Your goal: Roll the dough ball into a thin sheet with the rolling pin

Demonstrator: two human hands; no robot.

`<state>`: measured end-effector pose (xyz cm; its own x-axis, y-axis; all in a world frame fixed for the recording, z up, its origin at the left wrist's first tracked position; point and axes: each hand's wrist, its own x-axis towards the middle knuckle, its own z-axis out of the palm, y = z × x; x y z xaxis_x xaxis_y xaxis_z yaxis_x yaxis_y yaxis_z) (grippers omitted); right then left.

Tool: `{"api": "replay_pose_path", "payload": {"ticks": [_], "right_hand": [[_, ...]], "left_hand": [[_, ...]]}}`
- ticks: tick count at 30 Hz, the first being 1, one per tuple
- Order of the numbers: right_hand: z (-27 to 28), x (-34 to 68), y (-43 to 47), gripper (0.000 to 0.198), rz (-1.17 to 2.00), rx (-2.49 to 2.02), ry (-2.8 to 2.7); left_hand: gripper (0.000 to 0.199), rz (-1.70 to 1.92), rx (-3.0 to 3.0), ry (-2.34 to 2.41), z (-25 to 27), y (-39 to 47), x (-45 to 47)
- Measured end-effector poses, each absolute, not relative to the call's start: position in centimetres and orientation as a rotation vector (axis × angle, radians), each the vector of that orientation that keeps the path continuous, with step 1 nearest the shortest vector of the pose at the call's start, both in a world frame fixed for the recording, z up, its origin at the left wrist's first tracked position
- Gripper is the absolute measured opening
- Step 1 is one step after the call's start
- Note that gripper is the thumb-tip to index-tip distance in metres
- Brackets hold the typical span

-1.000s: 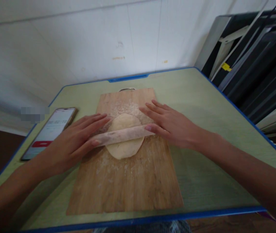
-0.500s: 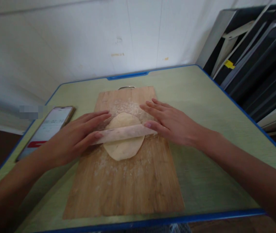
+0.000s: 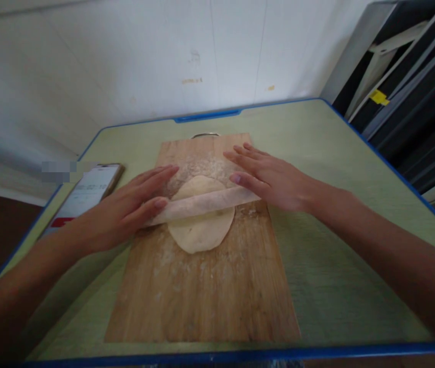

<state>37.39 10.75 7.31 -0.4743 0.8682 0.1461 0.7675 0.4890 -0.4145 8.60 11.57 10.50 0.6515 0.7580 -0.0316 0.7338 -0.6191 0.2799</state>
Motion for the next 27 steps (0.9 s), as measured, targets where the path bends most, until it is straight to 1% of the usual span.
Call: {"api": "replay_pose_path", "payload": {"ticks": [3,5,7,12,18,24,27], "right_hand": [[7.2,37.4,10.1,0.070,0.383,-1.355,-2.399],[7.0,37.4,9.3,0.066,0.336,-1.342,-2.397],[6.9,37.5,9.2,0.067,0.326,-1.339,-2.400],[7.0,37.7,10.5,0.070,0.419,-1.351,-2.405],[7.0,37.5,9.8,0.074,0.310,-1.335,-2.431],[7.2,37.4,10.3,0.067,0.401,-1.342,-2.414],[7.3,37.4,9.2,0.067,0.342,-1.317,-2.427]], "left_hand": [[0.076,0.152,2.657,1.190,10.4,11.2,8.5],[0.075,0.162,2.728,1.181,10.4,10.9,8.5],[0.074,0.154,2.735,1.185,10.5,11.1,8.6],[0.076,0.156,2.564,1.220,10.7,12.2,8.6],[0.073,0.154,2.688,1.158,10.6,10.6,8.4],[0.075,0.193,2.581,1.216,10.3,12.0,8.5],[0.073,0.212,2.659,1.191,10.1,11.9,8.4]]}}
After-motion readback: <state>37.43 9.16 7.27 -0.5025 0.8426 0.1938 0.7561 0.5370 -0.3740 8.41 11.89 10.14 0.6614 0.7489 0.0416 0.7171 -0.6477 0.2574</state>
